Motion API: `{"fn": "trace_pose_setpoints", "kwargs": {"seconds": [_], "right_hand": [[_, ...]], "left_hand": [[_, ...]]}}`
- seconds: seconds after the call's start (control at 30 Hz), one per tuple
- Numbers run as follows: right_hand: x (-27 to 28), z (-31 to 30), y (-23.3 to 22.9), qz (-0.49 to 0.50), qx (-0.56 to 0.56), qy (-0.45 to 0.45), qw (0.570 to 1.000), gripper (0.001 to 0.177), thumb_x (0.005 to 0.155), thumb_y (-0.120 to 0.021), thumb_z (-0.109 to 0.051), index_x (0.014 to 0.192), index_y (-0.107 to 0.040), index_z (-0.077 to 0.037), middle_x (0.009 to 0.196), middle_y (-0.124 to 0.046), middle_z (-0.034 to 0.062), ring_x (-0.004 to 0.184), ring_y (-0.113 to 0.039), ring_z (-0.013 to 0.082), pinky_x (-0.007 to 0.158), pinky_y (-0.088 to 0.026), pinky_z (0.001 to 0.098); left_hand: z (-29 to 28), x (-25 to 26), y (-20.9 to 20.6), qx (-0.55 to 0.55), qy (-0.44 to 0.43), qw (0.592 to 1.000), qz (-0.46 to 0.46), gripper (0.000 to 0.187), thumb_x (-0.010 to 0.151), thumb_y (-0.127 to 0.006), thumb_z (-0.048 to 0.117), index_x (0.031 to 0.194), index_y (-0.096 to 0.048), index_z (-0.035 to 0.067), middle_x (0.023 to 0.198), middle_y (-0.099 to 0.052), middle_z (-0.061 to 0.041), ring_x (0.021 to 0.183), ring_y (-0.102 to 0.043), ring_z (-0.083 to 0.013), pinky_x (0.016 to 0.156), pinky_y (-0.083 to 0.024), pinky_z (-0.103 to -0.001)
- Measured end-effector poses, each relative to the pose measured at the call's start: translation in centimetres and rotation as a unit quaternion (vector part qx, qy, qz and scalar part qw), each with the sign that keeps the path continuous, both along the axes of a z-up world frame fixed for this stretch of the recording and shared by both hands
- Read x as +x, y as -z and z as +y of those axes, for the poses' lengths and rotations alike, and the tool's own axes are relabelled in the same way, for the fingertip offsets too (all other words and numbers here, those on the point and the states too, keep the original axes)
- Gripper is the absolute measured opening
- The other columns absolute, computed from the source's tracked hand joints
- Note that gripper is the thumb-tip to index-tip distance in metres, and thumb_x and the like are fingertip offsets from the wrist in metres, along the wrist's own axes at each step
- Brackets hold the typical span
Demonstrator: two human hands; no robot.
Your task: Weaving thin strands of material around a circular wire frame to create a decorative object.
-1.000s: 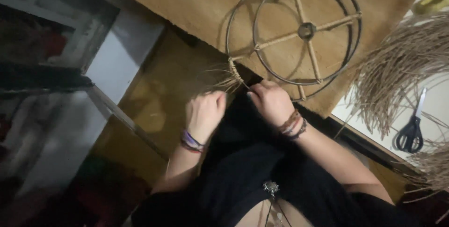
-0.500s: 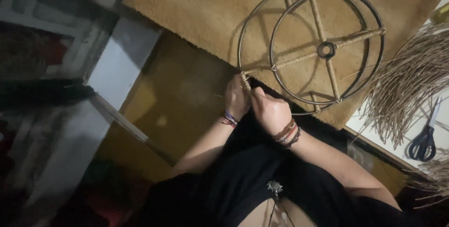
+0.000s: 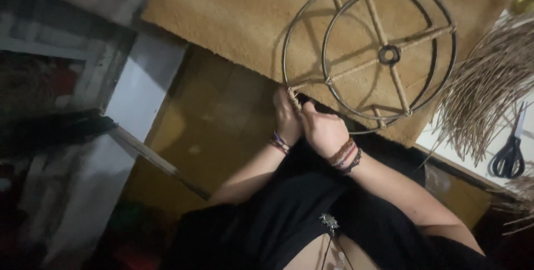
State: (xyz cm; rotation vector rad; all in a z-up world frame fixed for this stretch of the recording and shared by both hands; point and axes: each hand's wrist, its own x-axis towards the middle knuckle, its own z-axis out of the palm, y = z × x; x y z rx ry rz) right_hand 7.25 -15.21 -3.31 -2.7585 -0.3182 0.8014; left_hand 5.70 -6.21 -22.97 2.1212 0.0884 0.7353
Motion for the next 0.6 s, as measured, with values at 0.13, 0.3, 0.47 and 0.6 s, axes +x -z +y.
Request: {"fn": "trace_pose_setpoints", "kwargs": {"seconds": [0.13,0.3,0.47,0.6], "right_hand": [[-0.5,0.3,-0.1,-0.061,-0.017,-0.012,0.998,0.024,0.106,-0.041,-0.044,0.111,-0.049,-0.022,0.072,-0.071,0.0132,0.08,-0.075,0.0406,0.075,-0.059,0.0529],[-0.4,-0.3,1.1,-0.054,0.008,-0.017,0.998,0.027,0.105,-0.04,-0.047,0.108,-0.05,-0.022,0.078,-0.072,0.0151,0.084,-0.075,0.0428,0.077,-0.058,0.0568],[1.1,1.0,1.6,-0.061,0.005,-0.019,0.998,0.045,0.106,-0.036,-0.056,0.099,-0.055,-0.016,0.081,-0.072,0.0163,0.086,-0.074,0.0428,0.077,-0.057,0.0559],[1.4,1.6,4.5,-0.287,-0.045,-0.087,0.953,0.023,0.097,-0.055,-0.045,0.087,-0.057,-0.024,0.065,-0.067,0.0025,0.063,-0.074,0.0267,0.057,-0.059,0.0413]], "left_hand": [[1.1,0.9,-3.1,-0.105,0.047,0.991,0.062,0.065,0.083,-0.07,0.013,0.14,-0.047,-0.005,0.117,-0.058,-0.029,0.11,-0.059,-0.0471,0.106,-0.044,-0.05],[4.8,-0.4,-4.1,0.127,0.067,0.964,0.226,0.046,0.086,-0.065,0.026,0.129,-0.058,0.012,0.083,-0.072,-0.015,0.08,-0.072,-0.0358,0.079,-0.058,-0.051],[4.1,-1.1,-5.7,0.169,0.052,0.955,0.239,0.044,0.088,-0.057,0.032,0.125,-0.055,0.008,0.099,-0.076,-0.011,0.095,-0.073,-0.0272,0.102,-0.044,-0.048],[3.7,-1.1,-5.3,0.122,0.047,0.965,0.227,0.028,0.106,-0.04,0.027,0.122,-0.056,0.01,0.1,-0.074,-0.012,0.098,-0.07,-0.0289,0.099,-0.038,-0.045]]}}
